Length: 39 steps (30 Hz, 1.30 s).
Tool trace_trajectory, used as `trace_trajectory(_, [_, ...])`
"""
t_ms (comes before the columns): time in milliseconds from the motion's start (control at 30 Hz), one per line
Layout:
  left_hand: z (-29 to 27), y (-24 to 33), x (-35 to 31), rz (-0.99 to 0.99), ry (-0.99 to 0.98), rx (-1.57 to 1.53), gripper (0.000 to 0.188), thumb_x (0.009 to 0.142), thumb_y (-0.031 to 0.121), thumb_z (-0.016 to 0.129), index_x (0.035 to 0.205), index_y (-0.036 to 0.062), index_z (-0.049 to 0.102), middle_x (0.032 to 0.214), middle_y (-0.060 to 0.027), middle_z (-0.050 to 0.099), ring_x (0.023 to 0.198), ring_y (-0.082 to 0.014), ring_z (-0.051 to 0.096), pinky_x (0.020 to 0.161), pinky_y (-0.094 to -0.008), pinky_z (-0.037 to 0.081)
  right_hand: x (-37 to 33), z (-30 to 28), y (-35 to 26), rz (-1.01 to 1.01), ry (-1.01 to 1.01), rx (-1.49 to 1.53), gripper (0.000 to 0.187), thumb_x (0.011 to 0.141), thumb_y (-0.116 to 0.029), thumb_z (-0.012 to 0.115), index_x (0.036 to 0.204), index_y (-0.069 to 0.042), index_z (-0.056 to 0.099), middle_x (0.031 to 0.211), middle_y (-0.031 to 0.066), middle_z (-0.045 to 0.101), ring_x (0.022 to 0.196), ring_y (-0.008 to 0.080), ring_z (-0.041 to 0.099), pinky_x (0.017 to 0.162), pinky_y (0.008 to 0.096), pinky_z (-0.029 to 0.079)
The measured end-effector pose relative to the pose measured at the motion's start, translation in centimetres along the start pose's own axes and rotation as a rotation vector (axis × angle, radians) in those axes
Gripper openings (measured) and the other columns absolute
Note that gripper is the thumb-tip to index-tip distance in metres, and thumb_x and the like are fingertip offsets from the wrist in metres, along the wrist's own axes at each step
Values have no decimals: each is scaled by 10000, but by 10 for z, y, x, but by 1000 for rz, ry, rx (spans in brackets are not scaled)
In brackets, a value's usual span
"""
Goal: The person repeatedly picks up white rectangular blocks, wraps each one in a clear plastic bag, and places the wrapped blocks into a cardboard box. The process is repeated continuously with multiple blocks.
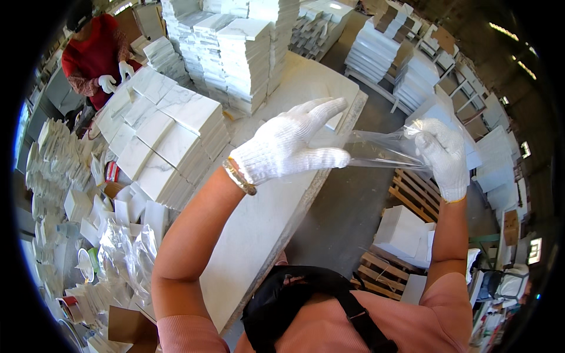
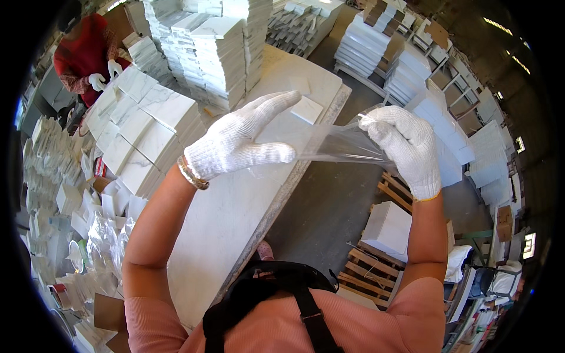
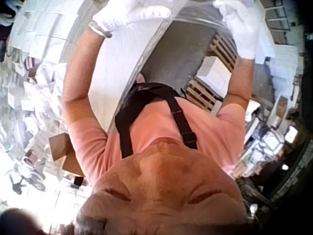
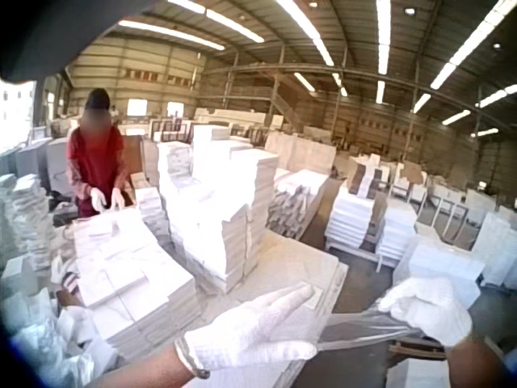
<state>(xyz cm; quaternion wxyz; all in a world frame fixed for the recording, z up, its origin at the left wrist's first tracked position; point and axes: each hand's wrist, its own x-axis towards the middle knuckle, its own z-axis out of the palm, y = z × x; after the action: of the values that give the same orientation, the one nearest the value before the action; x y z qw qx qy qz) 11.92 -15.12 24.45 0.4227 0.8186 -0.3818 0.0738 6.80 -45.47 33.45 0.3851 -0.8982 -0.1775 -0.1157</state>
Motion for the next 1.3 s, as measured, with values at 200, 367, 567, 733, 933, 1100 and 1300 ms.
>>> trace_trajectory(200, [20, 33, 92, 375, -38, -149, 1045, 789, 649, 788, 1568, 71, 399, 1540, -207, 489, 1422, -348, 483, 1147, -441, 429, 12, -55, -53, -390, -69, -295, 215, 924, -199, 747, 1036, -18, 777, 925, 97, 773, 792, 175, 725, 730, 287, 555])
trace_trajectory(367, [40, 64, 110, 327, -106, -319, 700, 853, 435, 809, 1416, 84, 586, 1255, -172, 704, 1157, -303, 682, 1012, -377, 523, 14, -68, -71, -432, -127, -380, 191, 915, -189, 740, 997, -20, 774, 901, 107, 764, 764, 201, 734, 716, 291, 566])
trace_trajectory(567, [84, 27, 94, 15, -232, -444, 326, 921, 312, 788, 1201, 150, 759, 1071, -47, 778, 917, -126, 716, 884, -304, 563, 10, -85, -86, -490, -110, -505, 171, 882, -149, 749, 997, -25, 775, 934, 103, 767, 777, 207, 741, 720, 302, 574])
trace_trajectory(733, [137, -13, 68, -85, -244, -470, 293, 945, 316, 759, 1168, 126, 753, 1022, -57, 768, 959, -146, 716, 901, -307, 549, -2, -110, -87, -527, -97, -672, 203, 855, -130, 777, 1033, -31, 777, 978, 100, 772, 860, 211, 750, 791, 329, 579])
trace_trajectory(933, [168, -23, 22, -76, -310, -435, 327, 993, 357, 685, 1202, 112, 737, 1059, -104, 758, 973, -234, 723, 903, -336, 555, -19, -136, -44, -491, -60, -633, 295, 888, -167, 790, 1156, -49, 752, 1085, 97, 765, 967, 217, 743, 905, 335, 575])
trace_trajectory(1100, [182, -26, -60, -16, -244, -517, 392, 1048, 409, 576, 1253, 106, 715, 1069, -128, 747, 971, -273, 712, 913, -378, 546, -4, -105, -23, -493, -146, -492, 236, 923, -201, 778, 1113, -65, 756, 1038, 89, 757, 927, 209, 733, 850, 315, 577])
trace_trajectory(1300, [181, 10, -135, -371, -70, -802, 343, 1028, 271, 645, 1263, 29, 703, 1098, -80, 754, 980, -172, 701, 926, -325, 545, 18, -51, -50, -672, -306, -422, 139, 905, -203, 793, 965, -81, 764, 875, 78, 720, 770, 181, 693, 706, 294, 556])
